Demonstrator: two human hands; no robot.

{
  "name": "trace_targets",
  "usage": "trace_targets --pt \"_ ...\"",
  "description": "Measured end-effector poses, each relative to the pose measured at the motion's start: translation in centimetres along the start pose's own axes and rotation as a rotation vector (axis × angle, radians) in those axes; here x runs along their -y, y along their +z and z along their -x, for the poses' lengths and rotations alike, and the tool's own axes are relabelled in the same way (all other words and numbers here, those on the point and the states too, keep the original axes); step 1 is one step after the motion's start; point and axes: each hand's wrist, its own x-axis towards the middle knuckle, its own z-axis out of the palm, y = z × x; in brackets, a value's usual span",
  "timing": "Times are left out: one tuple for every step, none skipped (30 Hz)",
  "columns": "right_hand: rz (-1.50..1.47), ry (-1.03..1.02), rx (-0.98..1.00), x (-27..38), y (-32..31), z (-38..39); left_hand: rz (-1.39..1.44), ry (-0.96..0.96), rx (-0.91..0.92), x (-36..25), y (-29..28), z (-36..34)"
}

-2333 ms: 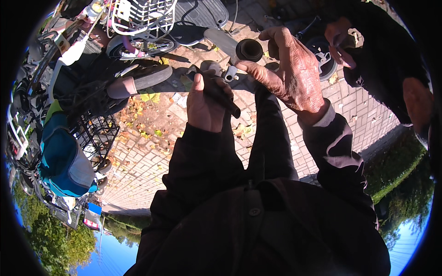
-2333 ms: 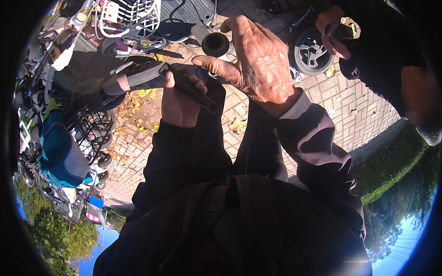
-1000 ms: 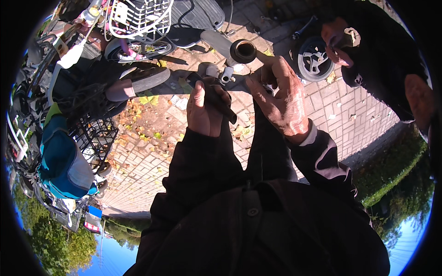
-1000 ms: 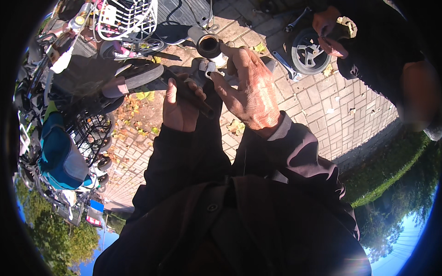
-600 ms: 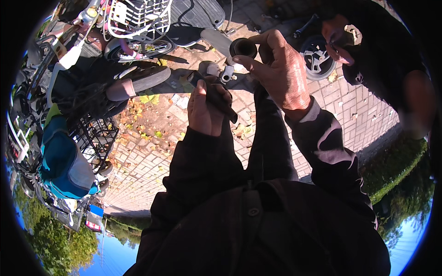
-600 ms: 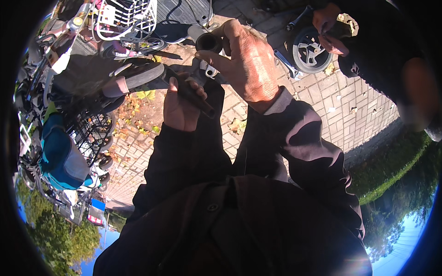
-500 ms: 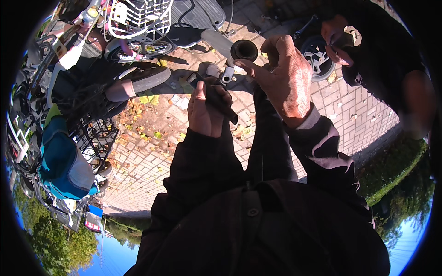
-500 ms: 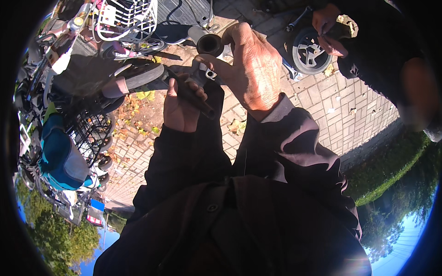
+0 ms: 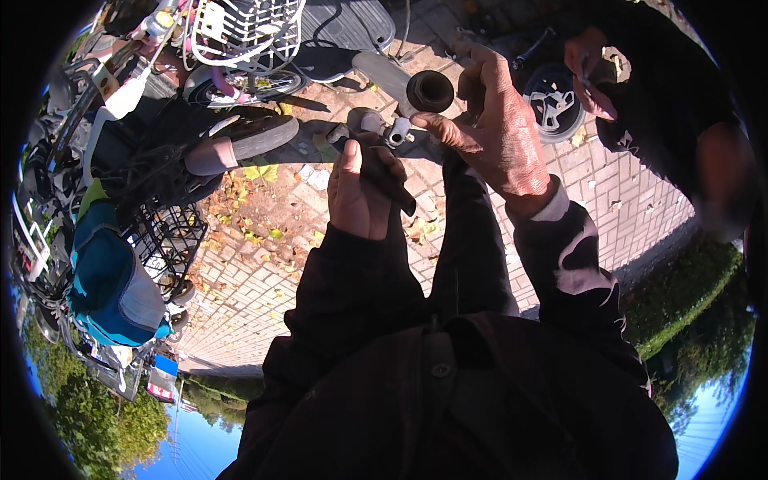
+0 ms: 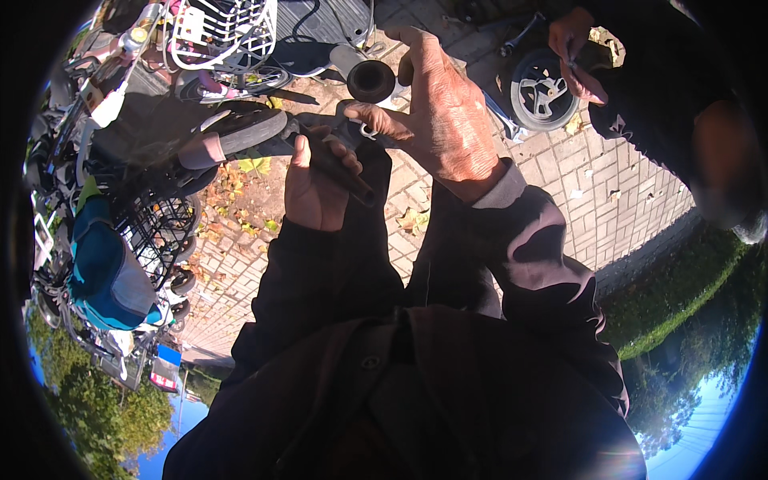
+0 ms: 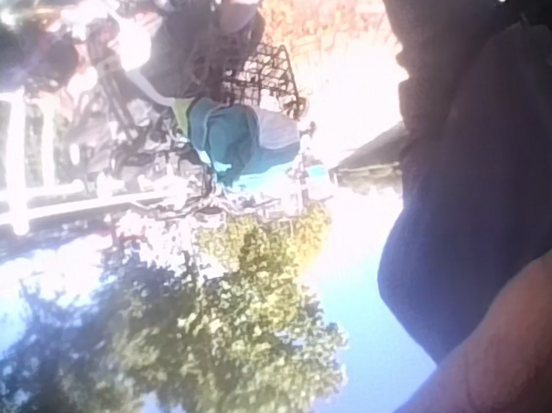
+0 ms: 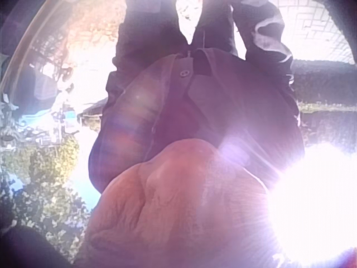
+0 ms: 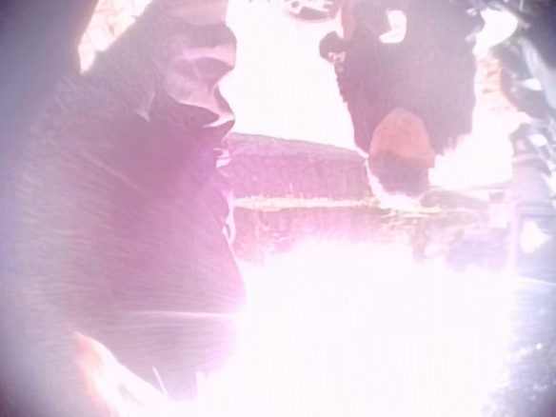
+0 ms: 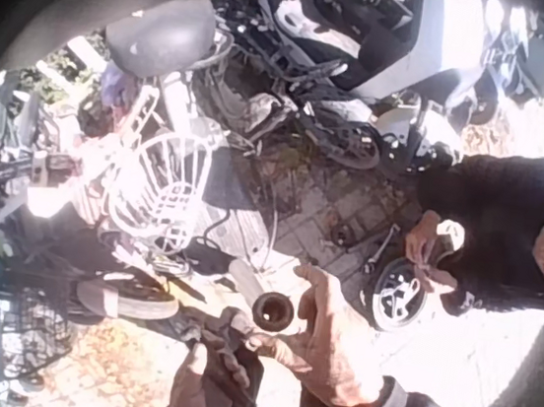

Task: The person removes a white plastic cover from a scooter's front fork, then uses a wrench to loosen and remove a nut from the fork assembly. The person handles the cover, fork, and nut throughout the process.

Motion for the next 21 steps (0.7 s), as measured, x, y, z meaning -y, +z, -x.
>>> trace_targets --pt "-0.05 -0.05 0.023 -0.1 -0.1 -0.1 -0.003 0.003 0.013 0.0 -0.1 0.0" --pt "-0.1 -0.093 0.048 -0.2 -0.1 -0.3 0.0 -0.001 -0.018 -0.1 -0.1 0.0" --pt "-0.147 -0.139 0.07 -0.3 -0.1 -0.5 0.0 -0.004 -0.034 -0.1 -0.1 -0.1" --pt "-0.035 -0.147 0.05 -0.3 0.0 -0.5 0.002 -0.007 -0.046 -0.1 0.0 -0.1" --pt "0.077 -0.155 0.031 -0.4 0.0 -0.6 -0.003 -0.004 -0.042 -0.1 0.1 -0.2" --pt "0.187 -0.161 0.01 -0.4 0.1 -0.6 -0.009 -0.001 -0.037 -0.1 0.2 -0.1" --pt "0.279 -0.179 -0.024 -0.5 0.1 -0.6 -0.028 -0.009 -0.068 -0.1 0.4 -0.1" --pt "0.32 -0.207 -0.052 -0.5 0.1 -0.5 -0.002 0.012 -0.046 -0.1 0.6 -0.1" --pt "0.228 -0.166 -0.047 -0.5 0.1 -0.4 0.012 0.019 -0.065 -0.1 0.7 0.0" --pt "0.121 -0.135 -0.038 -0.5 0.0 -0.4 0.03 0.019 -0.068 -0.1 0.9 0.0" --pt "0.015 -0.136 -0.035 -0.5 -0.1 -0.3 0.035 0.027 -0.081 -0.2 0.9 0.0" --pt "-0.093 -0.082 0.065 -0.6 -0.2 -0.5 0.045 0.033 -0.072 -0.3 1.0 0.0" --pt "-0.109 -0.147 0.076 -0.7 -0.4 -0.6 0.054 0.038 -0.064 -0.4 1.0 0.0" --pt "-0.123 -0.21 0.088 -0.8 -0.4 -0.8 0.044 0.04 -0.073 -0.4 1.0 -0.1" --pt "-0.154 -0.176 0.092 -0.9 -0.4 -1.0 0.032 0.046 -0.075 -0.5 1.0 -0.2" --pt "-0.062 -0.072 0.103 -0.9 -0.4 -1.1 0.018 0.057 -0.086 -0.5 0.9 -0.2" --pt "0.073 -0.197 0.041 -0.9 -0.3 -1.2 0.027 0.053 -0.076 -0.5 0.9 -0.3" --pt "0.216 -0.273 -0.043 -0.9 -0.3 -1.2 0.032 0.05 -0.074 -0.5 0.9 -0.3" --pt "0.347 -0.362 -0.097 -1.0 -0.2 -1.3 0.037 0.047 -0.072 -0.5 0.9 -0.3" --pt "0.293 -0.364 -0.104 -1.0 -0.3 -1.2 0.035 0.044 -0.067 -0.6 0.9 -0.3" --pt "0.228 -0.298 -0.088 -1.0 -0.3 -1.1 0.035 0.041 -0.065 -0.6 0.9 -0.3"
